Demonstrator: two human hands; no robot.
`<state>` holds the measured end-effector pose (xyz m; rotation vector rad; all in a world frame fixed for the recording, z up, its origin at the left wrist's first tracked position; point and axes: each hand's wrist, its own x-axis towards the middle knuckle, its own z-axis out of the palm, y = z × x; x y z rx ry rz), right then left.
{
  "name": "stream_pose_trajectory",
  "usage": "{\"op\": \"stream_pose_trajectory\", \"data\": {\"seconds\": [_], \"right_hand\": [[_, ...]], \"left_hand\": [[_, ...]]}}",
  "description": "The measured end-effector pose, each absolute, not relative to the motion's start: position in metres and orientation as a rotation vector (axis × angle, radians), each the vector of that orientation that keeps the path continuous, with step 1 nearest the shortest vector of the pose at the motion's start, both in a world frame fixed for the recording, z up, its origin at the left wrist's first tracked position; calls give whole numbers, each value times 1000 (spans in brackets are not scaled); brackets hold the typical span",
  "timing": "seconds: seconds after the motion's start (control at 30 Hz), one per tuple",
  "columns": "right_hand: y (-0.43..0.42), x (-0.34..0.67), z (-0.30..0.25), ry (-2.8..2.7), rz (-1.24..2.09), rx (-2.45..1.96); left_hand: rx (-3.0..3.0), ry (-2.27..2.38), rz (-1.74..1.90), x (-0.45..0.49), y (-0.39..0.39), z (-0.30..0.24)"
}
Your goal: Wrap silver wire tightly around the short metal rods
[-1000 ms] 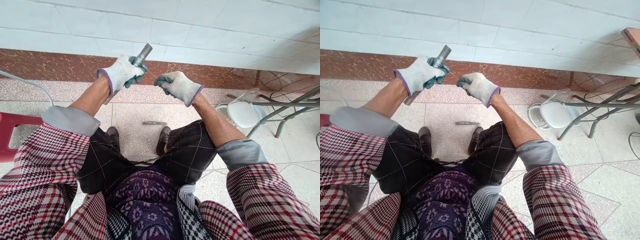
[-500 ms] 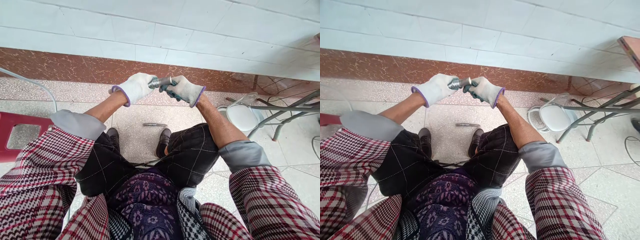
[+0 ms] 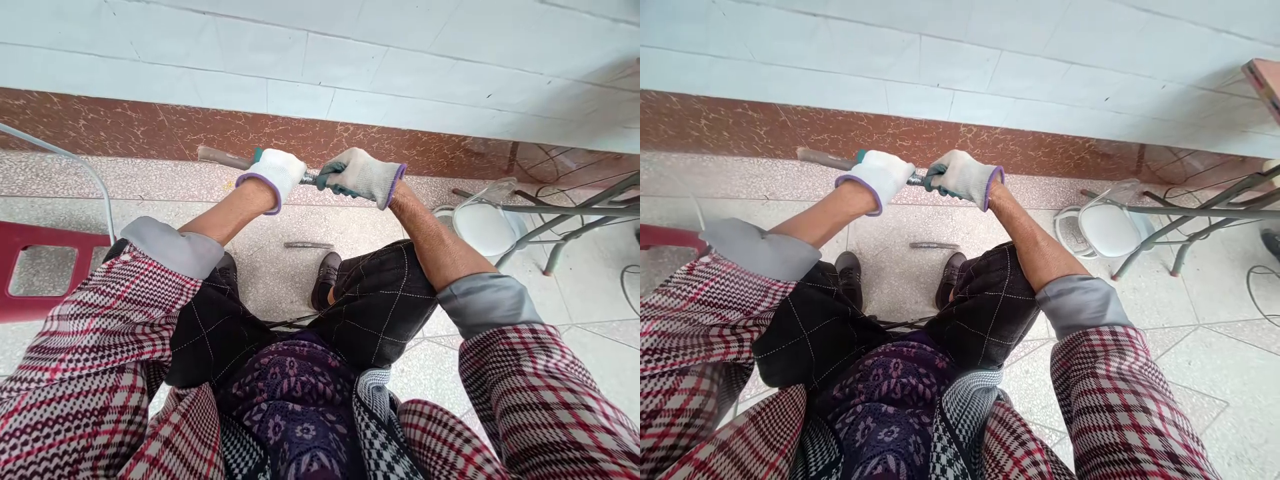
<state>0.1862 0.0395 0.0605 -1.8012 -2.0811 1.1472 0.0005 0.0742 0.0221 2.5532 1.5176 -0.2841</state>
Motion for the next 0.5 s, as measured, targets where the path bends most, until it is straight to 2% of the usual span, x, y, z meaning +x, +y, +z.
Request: {"op": "stream_pose_trajectory", "data": {"seconds": [0.13, 0.23, 0.33, 0.5], "right_hand": [[39, 182, 66, -2075, 1102, -1846], [45, 184, 64, -2077, 1061, -1834], [48, 189, 63, -2010, 1034, -1801], [36, 179, 69, -1862, 1105, -1733]], "left_hand": [[2576, 1476, -512, 6, 63, 28], [2561, 1289, -452, 5, 56, 33], [2404, 1308, -269, -2, 56, 46], [1952, 1418, 242, -17, 67, 63]]}}
